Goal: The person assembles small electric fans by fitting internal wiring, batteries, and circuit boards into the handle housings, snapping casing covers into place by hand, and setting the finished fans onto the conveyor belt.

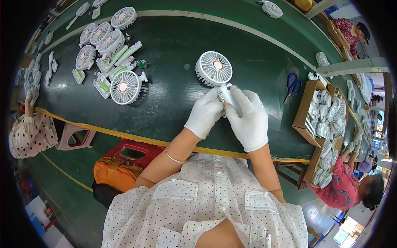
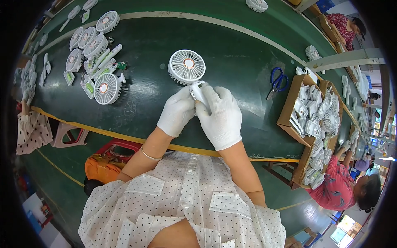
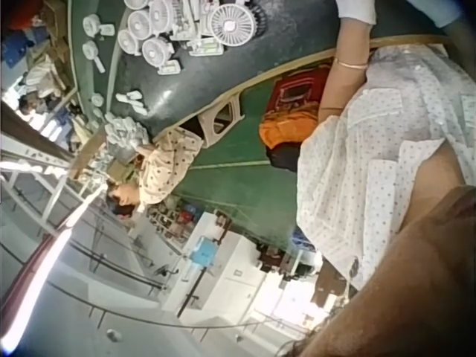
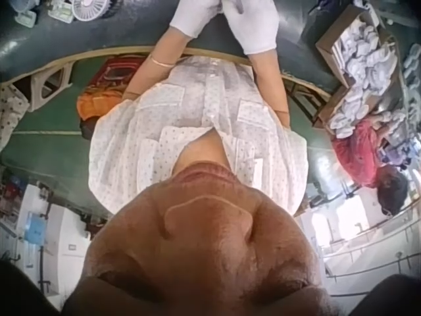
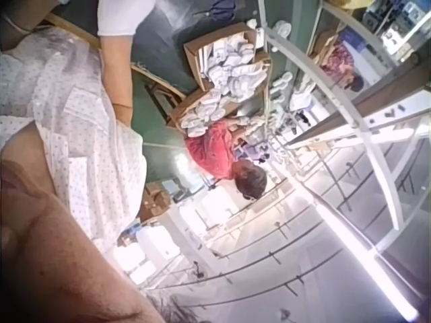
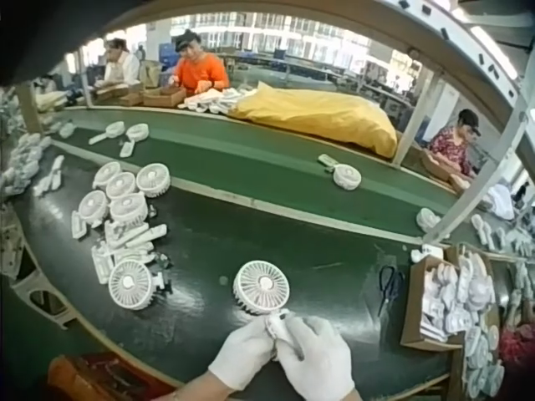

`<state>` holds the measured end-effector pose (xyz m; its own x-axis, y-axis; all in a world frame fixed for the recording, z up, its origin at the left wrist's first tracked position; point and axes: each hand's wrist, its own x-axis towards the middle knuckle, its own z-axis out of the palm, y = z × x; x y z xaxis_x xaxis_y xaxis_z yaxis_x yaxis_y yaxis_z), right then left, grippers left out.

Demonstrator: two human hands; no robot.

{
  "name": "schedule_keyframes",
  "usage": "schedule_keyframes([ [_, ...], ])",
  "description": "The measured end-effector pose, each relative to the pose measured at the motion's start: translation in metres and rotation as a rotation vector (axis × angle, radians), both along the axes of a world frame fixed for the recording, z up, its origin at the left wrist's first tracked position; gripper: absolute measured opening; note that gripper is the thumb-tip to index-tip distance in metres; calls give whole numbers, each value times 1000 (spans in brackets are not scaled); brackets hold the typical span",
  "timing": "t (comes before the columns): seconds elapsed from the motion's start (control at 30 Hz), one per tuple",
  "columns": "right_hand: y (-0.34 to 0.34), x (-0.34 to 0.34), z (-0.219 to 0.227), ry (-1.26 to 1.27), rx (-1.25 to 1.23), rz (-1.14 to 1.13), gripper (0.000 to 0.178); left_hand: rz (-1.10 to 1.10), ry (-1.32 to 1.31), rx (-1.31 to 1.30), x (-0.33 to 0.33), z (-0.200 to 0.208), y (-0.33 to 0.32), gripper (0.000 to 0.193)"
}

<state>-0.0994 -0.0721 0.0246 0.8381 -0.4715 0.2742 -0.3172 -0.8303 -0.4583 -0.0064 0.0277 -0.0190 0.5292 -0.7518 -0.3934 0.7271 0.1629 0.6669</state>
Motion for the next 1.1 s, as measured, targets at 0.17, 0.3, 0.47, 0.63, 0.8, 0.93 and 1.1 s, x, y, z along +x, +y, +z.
schedule_keyframes([
  [0.17,14,-1,-1,-7,-124,20,47,-53,33,-252,2,-19,8,47],
  [0.3,21,-11,-10,-25,-110,34,46,13,137,-365,-2,-7,6,48],
  [0.47,17,-32,-15,-228,156,130,29,57,36,-364,0,-9,5,33],
  [0.63,-5,-47,2,-140,1120,-96,25,24,-210,-306,-5,1,8,36],
  [0.8,-11,-50,-12,230,1012,40,27,-175,-258,-229,-5,-6,11,51],
  [0.93,-4,-50,-18,195,999,-5,25,-195,-220,-213,-5,-9,10,54],
  [1.1,-5,-49,-14,151,1237,18,23,-197,-231,-144,-7,2,14,33],
])
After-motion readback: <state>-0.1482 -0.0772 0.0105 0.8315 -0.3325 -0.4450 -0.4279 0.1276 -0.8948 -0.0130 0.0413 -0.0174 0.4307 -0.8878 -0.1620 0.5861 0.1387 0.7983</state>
